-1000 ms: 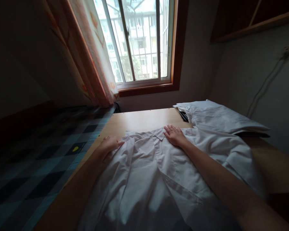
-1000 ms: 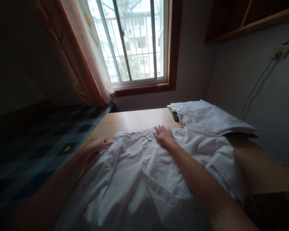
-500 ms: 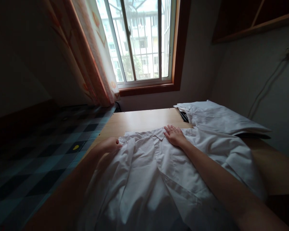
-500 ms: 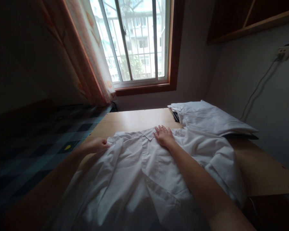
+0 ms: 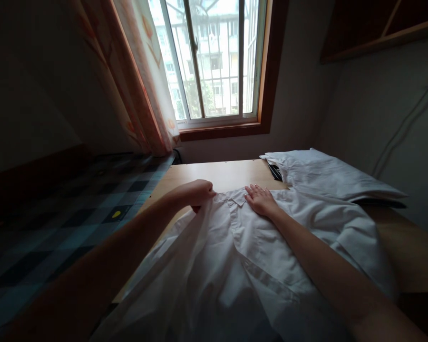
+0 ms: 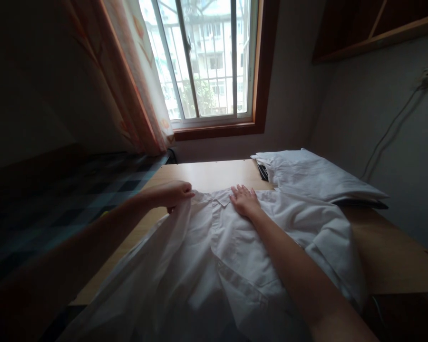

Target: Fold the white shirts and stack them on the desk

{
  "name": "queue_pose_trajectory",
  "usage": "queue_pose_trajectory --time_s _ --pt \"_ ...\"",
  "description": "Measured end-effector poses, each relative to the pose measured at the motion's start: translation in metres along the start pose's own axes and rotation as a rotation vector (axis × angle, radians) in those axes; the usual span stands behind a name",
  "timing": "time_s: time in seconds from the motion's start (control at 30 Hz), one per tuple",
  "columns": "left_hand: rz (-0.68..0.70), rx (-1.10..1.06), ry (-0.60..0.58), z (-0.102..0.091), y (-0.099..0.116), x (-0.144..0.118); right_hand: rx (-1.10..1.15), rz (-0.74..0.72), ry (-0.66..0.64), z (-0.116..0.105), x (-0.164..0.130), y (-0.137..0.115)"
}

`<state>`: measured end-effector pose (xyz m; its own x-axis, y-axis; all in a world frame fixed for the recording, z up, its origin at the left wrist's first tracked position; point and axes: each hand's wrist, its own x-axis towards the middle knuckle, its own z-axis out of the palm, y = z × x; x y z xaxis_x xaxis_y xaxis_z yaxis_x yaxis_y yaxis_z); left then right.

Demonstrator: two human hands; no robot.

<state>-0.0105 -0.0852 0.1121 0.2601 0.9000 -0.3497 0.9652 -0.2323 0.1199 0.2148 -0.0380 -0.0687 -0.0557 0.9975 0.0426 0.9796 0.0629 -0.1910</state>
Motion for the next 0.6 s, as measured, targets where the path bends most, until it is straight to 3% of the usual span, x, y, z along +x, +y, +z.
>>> queue_pose_trajectory --time_s 0.07,0.17,0.27,0.37,0.47,0.6 --pt "0.069 0.050 0.072 0.015 0.024 0.007 -0.002 -0.001 0.001 0.001 0.000 0.000" --pt "0.240 0.149 0.322 0.051 0.049 0.026 -0.008 -0.012 0.016 0.002 0.000 0.001" --pt "0.360 0.174 0.411 0.091 0.058 0.049 -0.009 -0.028 0.026 0.003 -0.001 0.002" --pt "0.370 0.175 0.453 0.121 0.056 0.066 0.003 -0.031 0.038 0.003 0.000 0.002" --pt "0.337 0.159 0.500 0.136 0.054 0.066 0.020 -0.026 0.038 0.003 0.001 0.002" --pt "0.372 0.200 0.431 0.126 0.050 0.048 0.035 -0.023 0.041 0.003 0.002 0.003"
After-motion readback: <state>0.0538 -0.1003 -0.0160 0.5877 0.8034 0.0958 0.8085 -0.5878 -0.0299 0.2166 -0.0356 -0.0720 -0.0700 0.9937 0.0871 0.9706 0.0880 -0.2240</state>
